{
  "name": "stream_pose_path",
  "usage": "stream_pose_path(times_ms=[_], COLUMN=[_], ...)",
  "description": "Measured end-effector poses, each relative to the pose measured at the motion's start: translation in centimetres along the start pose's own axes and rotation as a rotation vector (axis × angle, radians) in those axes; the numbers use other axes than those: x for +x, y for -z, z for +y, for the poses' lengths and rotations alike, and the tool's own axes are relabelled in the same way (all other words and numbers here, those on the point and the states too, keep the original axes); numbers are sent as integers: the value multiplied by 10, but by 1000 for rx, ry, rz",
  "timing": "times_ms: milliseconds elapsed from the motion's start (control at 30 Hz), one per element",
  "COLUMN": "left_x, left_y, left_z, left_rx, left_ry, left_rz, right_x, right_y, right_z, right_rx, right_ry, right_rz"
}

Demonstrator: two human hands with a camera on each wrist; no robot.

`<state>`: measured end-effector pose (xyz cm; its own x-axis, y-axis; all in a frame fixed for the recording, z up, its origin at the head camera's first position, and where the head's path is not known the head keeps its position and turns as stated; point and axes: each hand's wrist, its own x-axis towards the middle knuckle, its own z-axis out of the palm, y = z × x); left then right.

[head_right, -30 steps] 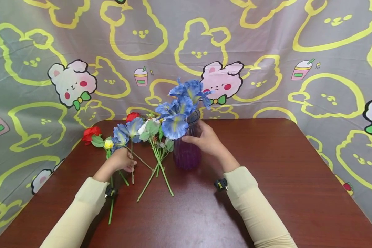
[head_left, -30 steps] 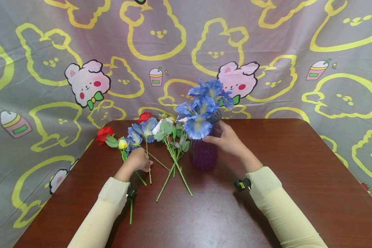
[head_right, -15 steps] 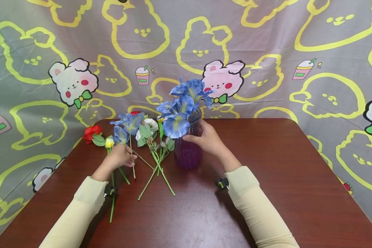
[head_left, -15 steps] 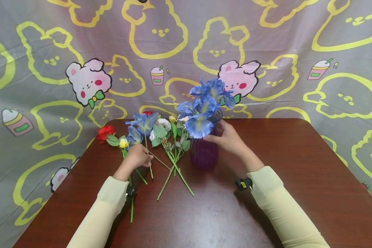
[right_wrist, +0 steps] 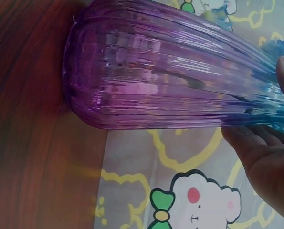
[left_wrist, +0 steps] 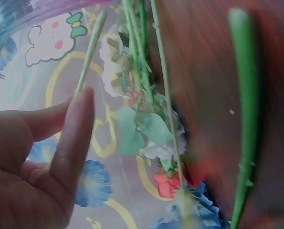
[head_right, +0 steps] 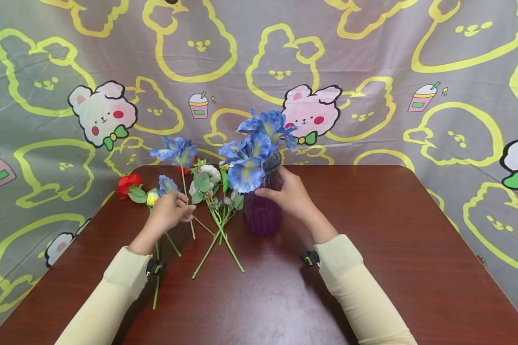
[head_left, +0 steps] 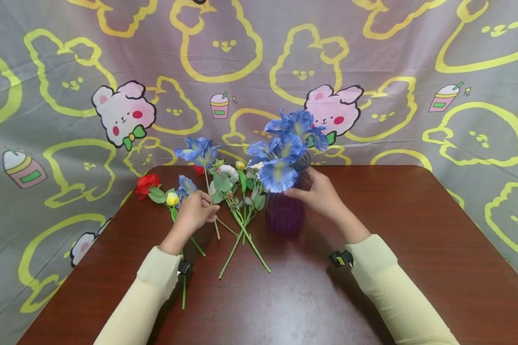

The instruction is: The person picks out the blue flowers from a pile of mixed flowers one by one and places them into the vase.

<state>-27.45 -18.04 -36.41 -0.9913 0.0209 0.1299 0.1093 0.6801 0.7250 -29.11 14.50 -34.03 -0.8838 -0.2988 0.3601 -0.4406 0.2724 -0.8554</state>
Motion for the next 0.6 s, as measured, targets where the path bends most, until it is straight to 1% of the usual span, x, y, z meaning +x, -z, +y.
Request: stream_pose_path(times_ms=[100, 233, 367, 533, 600], left_x=[-3, -6, -10, -16, -18], left_y=[-2, -5, -9, -11, -12], left_z=[7, 20, 35, 51, 57], left_rx=[-38, -115, -136, -145, -147], left_ry=[-34, -93, -185, -331, -392], left_rz=[36, 79, 125, 172, 191], right_x=[-3, -7, -13, -21, -25], right_y=[1, 5, 12, 24, 28], right_z=[-3, -9, -17, -33, -40], right_rx=[-23, -59, -84, -130, -132], right_ry=[5, 16, 10, -28, -29], right_rz=[8, 35, 81, 152, 171])
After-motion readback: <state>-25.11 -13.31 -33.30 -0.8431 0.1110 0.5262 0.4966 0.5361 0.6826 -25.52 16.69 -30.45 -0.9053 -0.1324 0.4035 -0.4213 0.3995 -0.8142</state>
